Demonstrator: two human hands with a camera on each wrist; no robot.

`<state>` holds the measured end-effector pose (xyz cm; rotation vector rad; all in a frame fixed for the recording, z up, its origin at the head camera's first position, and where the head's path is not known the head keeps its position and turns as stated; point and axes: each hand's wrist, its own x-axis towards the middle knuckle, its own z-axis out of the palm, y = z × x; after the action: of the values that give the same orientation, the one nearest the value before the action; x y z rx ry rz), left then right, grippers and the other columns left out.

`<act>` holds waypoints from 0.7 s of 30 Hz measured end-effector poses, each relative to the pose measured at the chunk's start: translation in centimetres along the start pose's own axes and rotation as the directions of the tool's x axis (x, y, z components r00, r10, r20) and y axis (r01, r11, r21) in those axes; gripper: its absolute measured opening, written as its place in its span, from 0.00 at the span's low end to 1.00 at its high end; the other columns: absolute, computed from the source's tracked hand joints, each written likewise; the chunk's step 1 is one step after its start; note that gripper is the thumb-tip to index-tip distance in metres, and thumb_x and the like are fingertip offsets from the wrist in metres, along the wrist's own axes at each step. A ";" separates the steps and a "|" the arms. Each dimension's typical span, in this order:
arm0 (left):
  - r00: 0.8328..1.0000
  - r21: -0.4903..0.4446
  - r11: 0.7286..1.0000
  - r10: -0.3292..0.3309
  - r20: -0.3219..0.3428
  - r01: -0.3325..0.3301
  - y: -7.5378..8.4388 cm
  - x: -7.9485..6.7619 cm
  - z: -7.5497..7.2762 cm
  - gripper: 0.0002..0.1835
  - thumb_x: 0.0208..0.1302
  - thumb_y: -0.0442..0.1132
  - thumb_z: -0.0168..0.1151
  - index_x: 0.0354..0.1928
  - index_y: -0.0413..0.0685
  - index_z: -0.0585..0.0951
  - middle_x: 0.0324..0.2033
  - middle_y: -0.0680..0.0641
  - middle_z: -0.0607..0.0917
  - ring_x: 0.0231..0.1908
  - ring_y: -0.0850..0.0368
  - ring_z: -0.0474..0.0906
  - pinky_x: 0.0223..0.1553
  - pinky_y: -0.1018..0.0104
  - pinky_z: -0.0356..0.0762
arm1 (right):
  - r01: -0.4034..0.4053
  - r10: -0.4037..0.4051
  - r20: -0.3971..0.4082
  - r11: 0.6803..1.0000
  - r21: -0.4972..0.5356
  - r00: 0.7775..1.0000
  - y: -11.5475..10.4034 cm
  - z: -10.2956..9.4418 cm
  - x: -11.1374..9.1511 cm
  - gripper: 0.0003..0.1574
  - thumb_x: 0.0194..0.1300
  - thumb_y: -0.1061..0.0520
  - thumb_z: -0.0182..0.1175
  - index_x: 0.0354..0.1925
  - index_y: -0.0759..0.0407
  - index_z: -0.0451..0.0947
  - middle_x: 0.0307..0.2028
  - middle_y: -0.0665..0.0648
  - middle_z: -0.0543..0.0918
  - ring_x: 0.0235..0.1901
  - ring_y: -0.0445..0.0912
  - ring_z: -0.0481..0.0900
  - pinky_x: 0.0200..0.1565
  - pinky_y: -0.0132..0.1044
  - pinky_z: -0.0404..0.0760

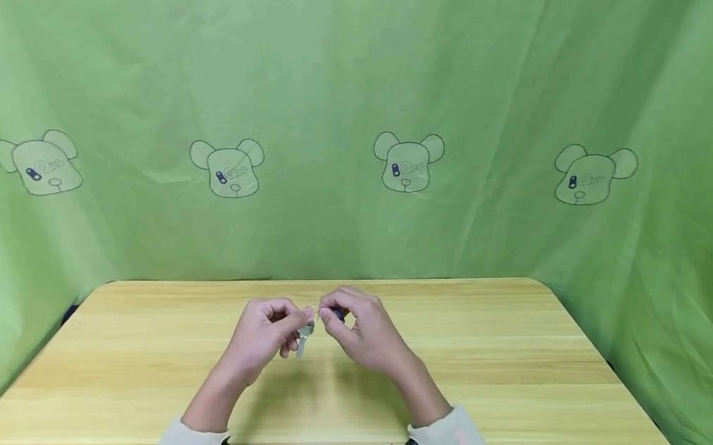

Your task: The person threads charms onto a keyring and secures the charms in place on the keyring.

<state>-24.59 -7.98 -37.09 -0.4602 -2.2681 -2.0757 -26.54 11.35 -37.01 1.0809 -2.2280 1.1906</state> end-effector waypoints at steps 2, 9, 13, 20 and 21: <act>1.000 0.012 1.000 0.009 0.014 -0.009 0.1 0.0 0.0 0.13 0.60 0.43 0.65 0.24 0.41 0.81 0.20 0.45 0.80 0.15 0.57 0.72 0.12 0.70 0.70 | 0.007 -0.007 -0.005 1.000 0.000 1.000 0.0 0.0 0.0 0.05 0.68 0.59 0.56 0.34 0.55 0.79 0.30 0.45 0.79 0.31 0.41 0.75 0.33 0.34 0.77; 0.998 0.059 0.998 0.014 0.062 -0.018 0.1 -0.1 -0.2 0.13 0.61 0.44 0.64 0.23 0.45 0.82 0.20 0.45 0.81 0.15 0.57 0.72 0.13 0.68 0.71 | 0.020 -0.020 -0.008 1.000 -0.003 1.000 0.0 -0.1 0.0 0.05 0.67 0.58 0.57 0.34 0.50 0.78 0.30 0.45 0.79 0.31 0.40 0.76 0.33 0.33 0.76; 0.995 0.082 0.996 0.019 0.096 -0.027 0.3 -0.2 -0.6 0.13 0.61 0.44 0.65 0.22 0.44 0.81 0.17 0.47 0.79 0.15 0.58 0.71 0.13 0.68 0.70 | 0.039 -0.039 0.003 0.999 -0.008 0.999 0.0 -0.2 0.0 0.05 0.68 0.57 0.57 0.34 0.50 0.78 0.31 0.45 0.79 0.32 0.40 0.75 0.33 0.34 0.77; 0.980 0.094 0.994 0.029 0.195 -0.048 0.4 -0.3 -1.3 0.14 0.61 0.43 0.65 0.23 0.41 0.81 0.16 0.43 0.77 0.14 0.59 0.68 0.13 0.71 0.67 | 0.081 -0.081 0.056 0.997 0.010 0.995 -0.3 -0.3 0.0 0.05 0.67 0.58 0.58 0.39 0.51 0.81 0.36 0.47 0.83 0.36 0.40 0.78 0.37 0.36 0.79; 0.979 0.106 0.993 0.025 0.204 -0.048 0.4 -0.3 -1.4 0.14 0.61 0.43 0.65 0.23 0.41 0.81 0.17 0.43 0.77 0.15 0.58 0.68 0.14 0.70 0.68 | 0.083 -0.083 0.063 0.997 0.013 0.995 -0.3 -0.3 0.0 0.06 0.67 0.59 0.58 0.39 0.51 0.81 0.36 0.47 0.83 0.36 0.40 0.79 0.38 0.35 0.79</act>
<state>-24.44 -9.34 -36.63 -0.7324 -2.4477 -1.9546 -26.32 11.51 -36.63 1.2185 -2.2029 1.1494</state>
